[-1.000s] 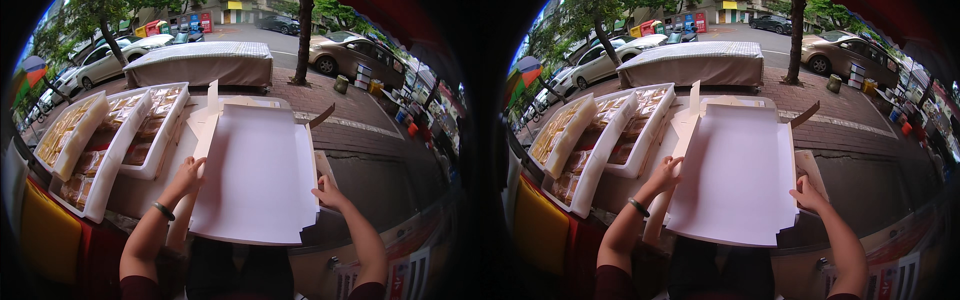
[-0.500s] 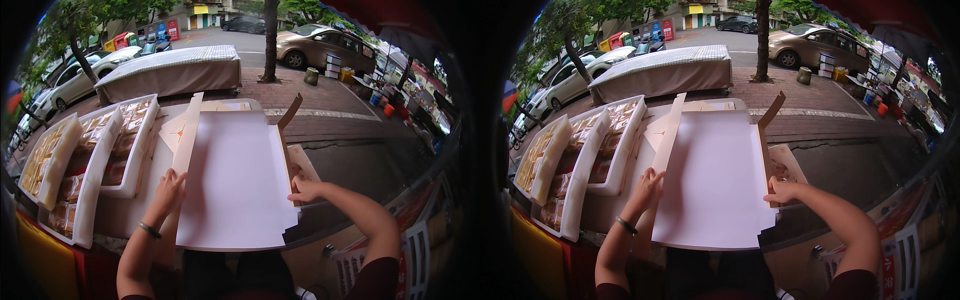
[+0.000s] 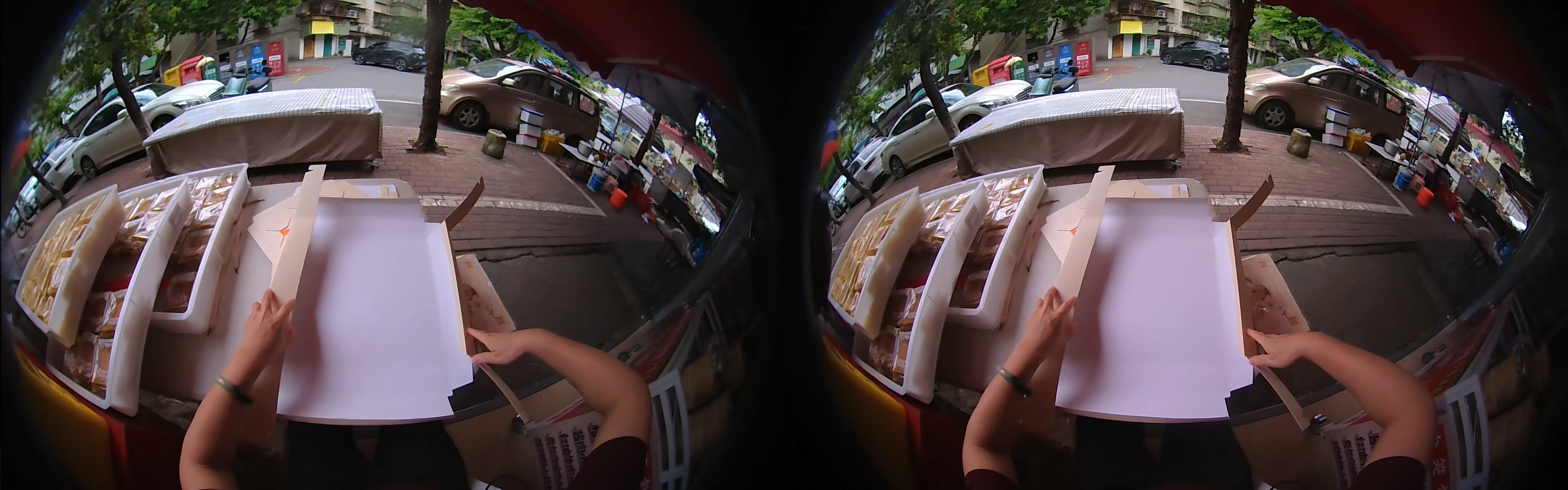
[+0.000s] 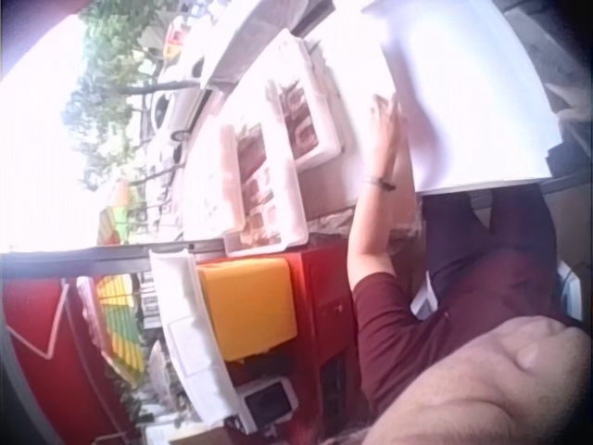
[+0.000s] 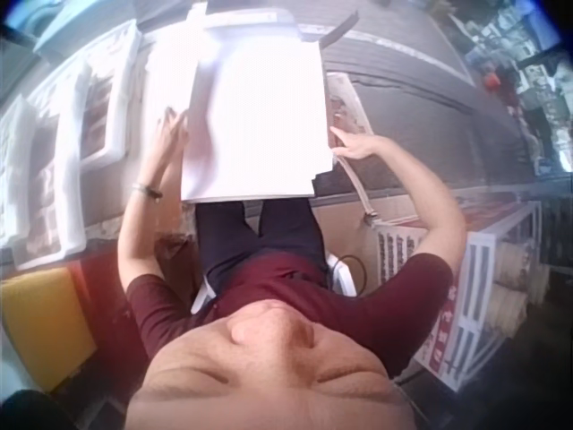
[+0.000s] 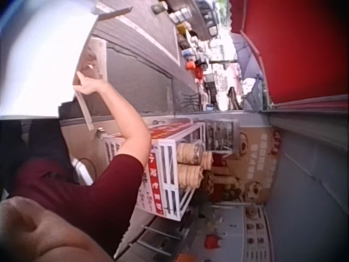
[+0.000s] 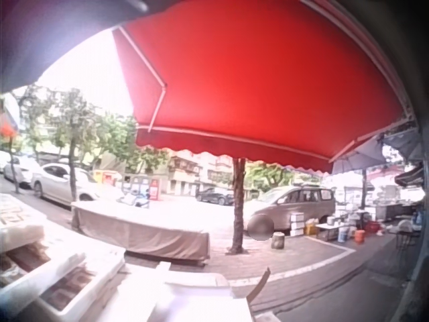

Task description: The person folds the creases and flaps of a white cardboard box on a table. They lift the side walls, tuck in the corner flaps to form the base, and then pick up a cardboard insert with several star-shaped cutouts.

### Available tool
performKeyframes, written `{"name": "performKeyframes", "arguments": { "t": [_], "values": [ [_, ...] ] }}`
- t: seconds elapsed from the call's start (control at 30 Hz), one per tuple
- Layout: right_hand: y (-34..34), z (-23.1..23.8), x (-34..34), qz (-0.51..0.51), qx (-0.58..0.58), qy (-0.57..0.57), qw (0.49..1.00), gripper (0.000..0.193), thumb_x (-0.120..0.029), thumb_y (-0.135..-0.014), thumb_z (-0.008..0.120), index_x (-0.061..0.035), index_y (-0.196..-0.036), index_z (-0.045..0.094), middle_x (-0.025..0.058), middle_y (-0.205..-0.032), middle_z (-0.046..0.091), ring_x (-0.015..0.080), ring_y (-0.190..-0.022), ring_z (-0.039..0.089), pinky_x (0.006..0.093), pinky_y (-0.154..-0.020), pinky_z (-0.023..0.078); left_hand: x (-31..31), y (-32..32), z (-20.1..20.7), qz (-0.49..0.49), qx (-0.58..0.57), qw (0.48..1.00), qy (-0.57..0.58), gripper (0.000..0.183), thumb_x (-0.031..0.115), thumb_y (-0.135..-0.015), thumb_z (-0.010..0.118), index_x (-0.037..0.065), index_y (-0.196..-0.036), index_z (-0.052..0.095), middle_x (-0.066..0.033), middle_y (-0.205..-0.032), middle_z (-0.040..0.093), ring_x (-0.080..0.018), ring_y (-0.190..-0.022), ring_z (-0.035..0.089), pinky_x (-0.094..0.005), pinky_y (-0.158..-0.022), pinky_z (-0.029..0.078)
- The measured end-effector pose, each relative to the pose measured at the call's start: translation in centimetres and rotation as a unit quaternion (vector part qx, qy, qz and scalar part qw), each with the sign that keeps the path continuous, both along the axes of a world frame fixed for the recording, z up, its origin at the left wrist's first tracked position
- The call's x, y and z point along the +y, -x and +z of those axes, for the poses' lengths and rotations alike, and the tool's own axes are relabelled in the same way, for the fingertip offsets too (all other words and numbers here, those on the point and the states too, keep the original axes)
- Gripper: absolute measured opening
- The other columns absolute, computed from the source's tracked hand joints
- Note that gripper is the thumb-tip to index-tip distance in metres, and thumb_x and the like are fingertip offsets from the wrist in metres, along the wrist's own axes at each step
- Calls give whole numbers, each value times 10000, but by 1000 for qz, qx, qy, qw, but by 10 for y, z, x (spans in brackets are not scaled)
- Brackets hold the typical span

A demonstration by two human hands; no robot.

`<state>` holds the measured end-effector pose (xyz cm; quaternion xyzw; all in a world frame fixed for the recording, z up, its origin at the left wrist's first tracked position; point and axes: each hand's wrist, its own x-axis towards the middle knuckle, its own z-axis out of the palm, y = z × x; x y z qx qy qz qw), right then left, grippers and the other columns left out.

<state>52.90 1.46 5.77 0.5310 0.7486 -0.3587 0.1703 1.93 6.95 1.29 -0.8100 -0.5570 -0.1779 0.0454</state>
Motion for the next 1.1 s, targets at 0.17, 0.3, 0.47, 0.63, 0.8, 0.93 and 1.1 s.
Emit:
{"name": "performKeyframes", "arguments": {
  "t": [0.17, 0.3, 0.47, 0.63, 0.8, 0.93, 1.1],
  "values": [
    [27, -3, 26, -72, 93, -99, 988, 700, -501, -964, 600, -2, -1408, 392, 261, -1454, 451, 391, -1348, 458, 434, -1125, 377, 4, 2, -5, 5, 18, 1000, -10, 621, 159, -738, 739, 233, -1339, 602, -268, -1422, 457, -436, -1011, 597, -477, -832, 564],
    [54, -6, 38, -182, 143, -266, 936, 493, -430, -924, 668, -42, -1180, 504, 197, -1304, 507, 347, -1186, 542, 449, -1035, 435, 5, -1, -6, 7, 15, 1000, -9, 650, 137, -732, 741, 241, -1354, 587, -265, -1433, 446, -428, -991, 602, -466, -806, 570],
    [70, -43, 48, -209, 157, -385, 885, 460, -286, -904, 678, -71, -1293, 557, 241, -1451, 380, 432, -1305, 454, 483, -1094, 400, 8, 8, -15, 22, 44, 998, -45, 713, 191, -663, 822, 251, -1335, 592, -231, -1449, 426, -368, -917, 608, -437, -754, 569],
    [81, -58, 48, -204, 15, -399, 894, 534, -200, -886, 653, -84, -1397, 546, 278, -1563, 204, 569, -1357, 304, 576, -1124, 355, 8, 9, -25, 26, 91, 993, -72, 621, 214, -712, 790, 193, -1305, 607, -248, -1471, 419, -367, -935, 608, -432, -755, 579],
    [85, -83, 62, -131, -79, -492, 857, 441, -186, -848, 667, -94, -1272, 587, 235, -1499, 291, 516, -1219, 450, 596, -923, 509, 14, 20, -51, 78, 159, 980, -95, 335, 165, -877, 611, 88, -1202, 626, -245, -1471, 422, -370, -957, 593, -404, -703, 592],
    [90, -80, 59, -105, -132, -492, 854, 416, -161, -856, 655, -70, -1256, 591, 234, -1483, 314, 477, -1146, 504, 509, -782, 596, 10, 11, -46, 95, 145, 983, -64, 261, 139, -923, 566, 58, -1162, 632, -229, -1475, 419, -356, -984, 578, -405, -669, 585],
    [94, -75, 62, -112, -190, -427, 877, 424, -204, -888, 652, -106, -1294, 579, 221, -1558, 264, 469, -1193, 466, 519, -877, 555, 13, 3, -47, 94, 176, 976, -84, 266, 145, -943, 566, -2, -1146, 656, -198, -1474, 430, -295, -1001, 565, -361, -686, 568]
  ]
}}
